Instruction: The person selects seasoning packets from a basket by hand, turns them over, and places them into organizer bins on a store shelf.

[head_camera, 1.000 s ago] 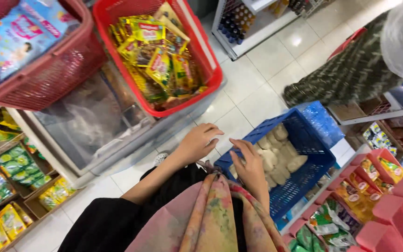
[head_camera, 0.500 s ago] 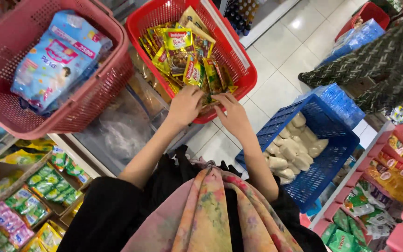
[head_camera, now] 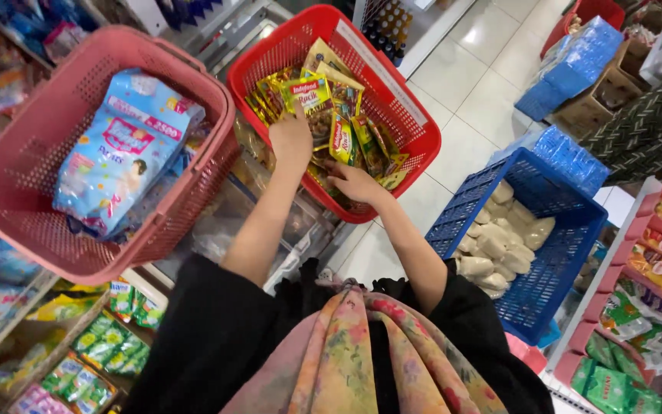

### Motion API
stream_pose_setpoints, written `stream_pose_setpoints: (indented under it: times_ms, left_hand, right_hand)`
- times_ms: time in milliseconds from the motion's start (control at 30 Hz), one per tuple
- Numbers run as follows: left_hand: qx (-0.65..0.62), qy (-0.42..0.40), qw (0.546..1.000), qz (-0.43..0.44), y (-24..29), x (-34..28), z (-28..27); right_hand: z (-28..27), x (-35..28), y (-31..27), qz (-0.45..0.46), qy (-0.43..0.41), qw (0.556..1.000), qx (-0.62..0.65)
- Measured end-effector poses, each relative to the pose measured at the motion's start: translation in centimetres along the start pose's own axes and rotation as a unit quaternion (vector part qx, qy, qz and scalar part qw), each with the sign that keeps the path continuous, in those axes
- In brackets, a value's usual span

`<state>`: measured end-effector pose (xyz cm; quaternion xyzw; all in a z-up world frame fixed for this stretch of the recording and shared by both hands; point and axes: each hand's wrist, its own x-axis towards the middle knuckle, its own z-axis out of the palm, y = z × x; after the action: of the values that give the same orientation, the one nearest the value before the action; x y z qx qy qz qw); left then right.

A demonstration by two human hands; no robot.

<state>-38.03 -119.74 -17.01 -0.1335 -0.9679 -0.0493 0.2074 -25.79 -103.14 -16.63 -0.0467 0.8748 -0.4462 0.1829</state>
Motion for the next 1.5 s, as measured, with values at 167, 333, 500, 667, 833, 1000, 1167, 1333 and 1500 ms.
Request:
stream_pose_setpoints:
  times_ms: [167,333,500,667,833,1000,1167,1333,1500]
  left_hand:
    - [-0.066,0.114,0.991,0.013,0.1,-0.8,-2.8]
    - [-0.086,0.000,0.996,0.037,-0.2,-0.8,-3.7]
    - [-0.011,-0.144,0.988,0.047,0.2,-0.3,-2.6]
    - [0.011,-0.198,0.980,0.033,0.0,-0.4,-0.5]
    - [0.062,-0.155,0.985,0.036,-0.1,-1.5,1.0]
    - [0.150,-0.191,0.970,0.010,0.2,-0.9,2.5]
    - [0.096,-0.209,0.973,-0.035,1.6,-2.0,1.7]
    - [-0.121,-0.253,0.952,-0.125,4.9,-3.6,0.8]
    - [-0.297,-0.209,0.912,-0.191,11.2,-4.3,-1.3]
  right_hand:
    - [1.7,1.2,5.4,-0.109,0.149,0.983,-0.003]
    - [1.0,0.2,4.8,-0.078,0.279,0.957,-0.030]
    - [0.5,-2.4,1.2,-0.090,0.286,0.953,-0.045]
    - [1.3,-3.7,-0.6,-0.084,0.160,0.981,-0.075]
    - [1.0,-3.1,-1.2,-0.084,0.058,0.985,-0.143]
    - [1.3,-2.8,-0.6,-0.093,-0.007,0.983,-0.155]
    - [-1.3,-2.1,-0.2,-0.164,-0.162,0.969,-0.093]
    - [-9.4,1.0,-0.7,-0.132,-0.363,0.920,-0.065]
    - [-17.0,4.4,-0.9,-0.184,-0.238,0.945,0.126]
